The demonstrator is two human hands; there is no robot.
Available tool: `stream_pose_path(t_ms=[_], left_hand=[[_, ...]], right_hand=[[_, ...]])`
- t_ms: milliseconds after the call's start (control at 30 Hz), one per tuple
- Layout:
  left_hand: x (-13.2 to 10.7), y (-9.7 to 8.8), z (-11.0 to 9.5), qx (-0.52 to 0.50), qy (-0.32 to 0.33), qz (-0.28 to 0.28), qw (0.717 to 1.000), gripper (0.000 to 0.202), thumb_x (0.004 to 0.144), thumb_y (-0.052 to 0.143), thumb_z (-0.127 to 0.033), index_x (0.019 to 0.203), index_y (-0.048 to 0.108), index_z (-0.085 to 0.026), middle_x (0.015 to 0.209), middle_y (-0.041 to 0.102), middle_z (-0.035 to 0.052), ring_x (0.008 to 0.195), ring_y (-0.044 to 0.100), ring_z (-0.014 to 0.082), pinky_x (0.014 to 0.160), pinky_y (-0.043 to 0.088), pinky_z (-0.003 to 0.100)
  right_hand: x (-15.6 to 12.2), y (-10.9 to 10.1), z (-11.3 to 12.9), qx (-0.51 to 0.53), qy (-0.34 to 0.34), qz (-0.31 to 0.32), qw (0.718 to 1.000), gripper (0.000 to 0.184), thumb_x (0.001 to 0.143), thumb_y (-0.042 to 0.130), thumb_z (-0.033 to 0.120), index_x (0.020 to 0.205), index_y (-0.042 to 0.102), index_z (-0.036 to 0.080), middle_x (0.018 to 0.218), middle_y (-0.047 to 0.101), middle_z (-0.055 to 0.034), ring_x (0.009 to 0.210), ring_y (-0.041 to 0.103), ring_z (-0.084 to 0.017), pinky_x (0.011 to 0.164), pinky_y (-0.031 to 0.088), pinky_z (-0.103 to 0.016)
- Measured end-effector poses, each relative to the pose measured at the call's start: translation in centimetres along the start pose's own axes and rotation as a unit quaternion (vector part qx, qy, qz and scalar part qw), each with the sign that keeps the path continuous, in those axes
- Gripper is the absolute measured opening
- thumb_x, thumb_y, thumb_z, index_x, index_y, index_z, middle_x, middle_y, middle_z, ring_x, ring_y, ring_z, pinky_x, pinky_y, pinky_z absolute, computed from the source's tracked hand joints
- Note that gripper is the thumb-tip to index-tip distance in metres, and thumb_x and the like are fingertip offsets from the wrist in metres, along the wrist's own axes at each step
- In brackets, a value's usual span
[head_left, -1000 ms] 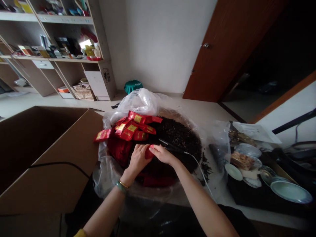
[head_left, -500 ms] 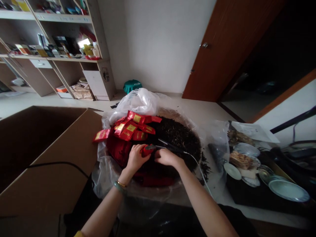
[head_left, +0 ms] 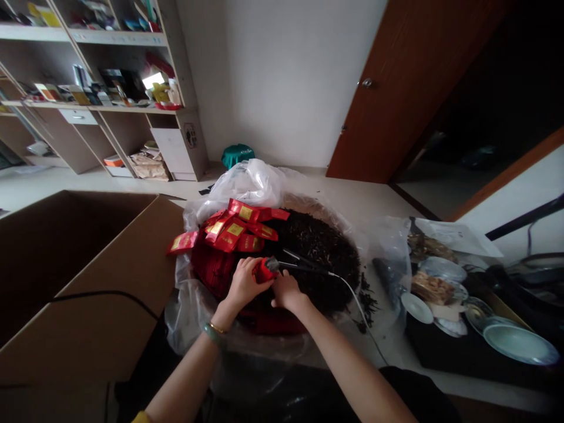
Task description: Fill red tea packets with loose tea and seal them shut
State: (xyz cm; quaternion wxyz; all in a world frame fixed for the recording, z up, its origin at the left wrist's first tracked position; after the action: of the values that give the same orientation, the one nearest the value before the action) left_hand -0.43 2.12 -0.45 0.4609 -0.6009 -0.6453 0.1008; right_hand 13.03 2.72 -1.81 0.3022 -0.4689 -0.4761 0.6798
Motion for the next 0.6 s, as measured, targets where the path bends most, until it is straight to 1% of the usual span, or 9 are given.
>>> stream_pose_path(t_ms=[133,233,333,433,500,567,600], left_hand=[[0.1,0.0,0.0,-0.004,0.001,0.011,1.000,0.048,0.062,0.077,-0.032,0.105,0.061,-0.019,0.095,0.064,0.0058,0.089,0.056,0.0230,0.080,0.048,0.037],[0.2,-0.1,0.1,-0.006,-0.003,0.006,1.000,0.047,0.063,0.077,-0.032,0.104,0.061,-0.018,0.095,0.064,0.0063,0.089,0.056,0.0233,0.079,0.049,0.037],[0.3,-0.2,0.2,-0.011,-0.006,-0.006,1.000,0.045,0.063,0.077,-0.032,0.103,0.060,-0.018,0.095,0.064,0.0061,0.088,0.057,0.0229,0.079,0.049,0.037],[0.3,-0.3,0.3,-0.012,-0.009,-0.011,1.000,0.044,0.063,0.077,-0.031,0.102,0.061,-0.019,0.093,0.064,0.0056,0.087,0.057,0.0224,0.078,0.049,0.036],[0.4,-0.4,0.4,-0.009,-0.011,-0.014,1.000,0.044,0.062,0.077,-0.029,0.102,0.061,-0.019,0.093,0.064,0.0050,0.086,0.057,0.0223,0.077,0.049,0.036],[0.3,-0.5,0.6,-0.008,-0.016,-0.022,1.000,0.046,0.061,0.078,-0.028,0.103,0.061,-0.020,0.094,0.064,0.0046,0.086,0.057,0.0221,0.077,0.049,0.036],[0.3,-0.5,0.7,-0.008,-0.020,-0.026,0.999,0.048,0.060,0.078,-0.028,0.104,0.060,-0.020,0.094,0.064,0.0046,0.086,0.057,0.0222,0.077,0.049,0.036]], right_hand=[[0.2,0.2,0.0,0.023,-0.002,0.003,1.000,0.070,0.062,0.076,0.022,0.128,0.052,0.023,0.131,0.051,-0.0147,0.119,0.046,-0.036,0.082,0.052,-0.042],[0.4,0.7,0.0,0.035,-0.001,-0.001,0.999,0.071,0.058,0.078,0.019,0.126,0.055,0.023,0.131,0.050,-0.0151,0.118,0.046,-0.039,0.081,0.052,-0.045],[0.6,1.0,-0.1,0.053,-0.007,-0.009,0.999,0.068,0.056,0.077,0.015,0.120,0.058,0.026,0.131,0.052,-0.0132,0.118,0.048,-0.038,0.081,0.051,-0.044],[0.7,0.7,-0.5,0.077,-0.014,-0.028,0.997,0.060,0.057,0.072,0.010,0.115,0.061,0.023,0.121,0.058,-0.0134,0.108,0.056,-0.033,0.078,0.050,-0.038],[0.6,0.1,-1.0,0.095,-0.023,-0.043,0.994,0.054,0.061,0.069,0.011,0.113,0.061,0.021,0.112,0.062,-0.0119,0.099,0.061,-0.028,0.076,0.049,-0.033],[0.5,-0.9,-1.8,0.151,-0.041,-0.085,0.984,0.045,0.062,0.066,0.014,0.106,0.062,0.020,0.103,0.065,-0.0082,0.093,0.063,-0.023,0.076,0.047,-0.030],[0.4,-1.5,-2.2,0.199,-0.052,-0.119,0.971,0.039,0.062,0.065,0.014,0.101,0.063,0.020,0.099,0.065,-0.0058,0.090,0.062,-0.022,0.076,0.047,-0.029]])
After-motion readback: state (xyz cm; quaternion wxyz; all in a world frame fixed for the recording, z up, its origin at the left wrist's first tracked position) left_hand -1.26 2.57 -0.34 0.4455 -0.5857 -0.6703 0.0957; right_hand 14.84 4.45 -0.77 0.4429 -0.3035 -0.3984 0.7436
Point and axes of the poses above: each hand's wrist, its own x-axis towards the middle knuckle, its own y-axis out of the palm, z = x × y, the point moved 2 cm from there along x, towards the middle knuckle
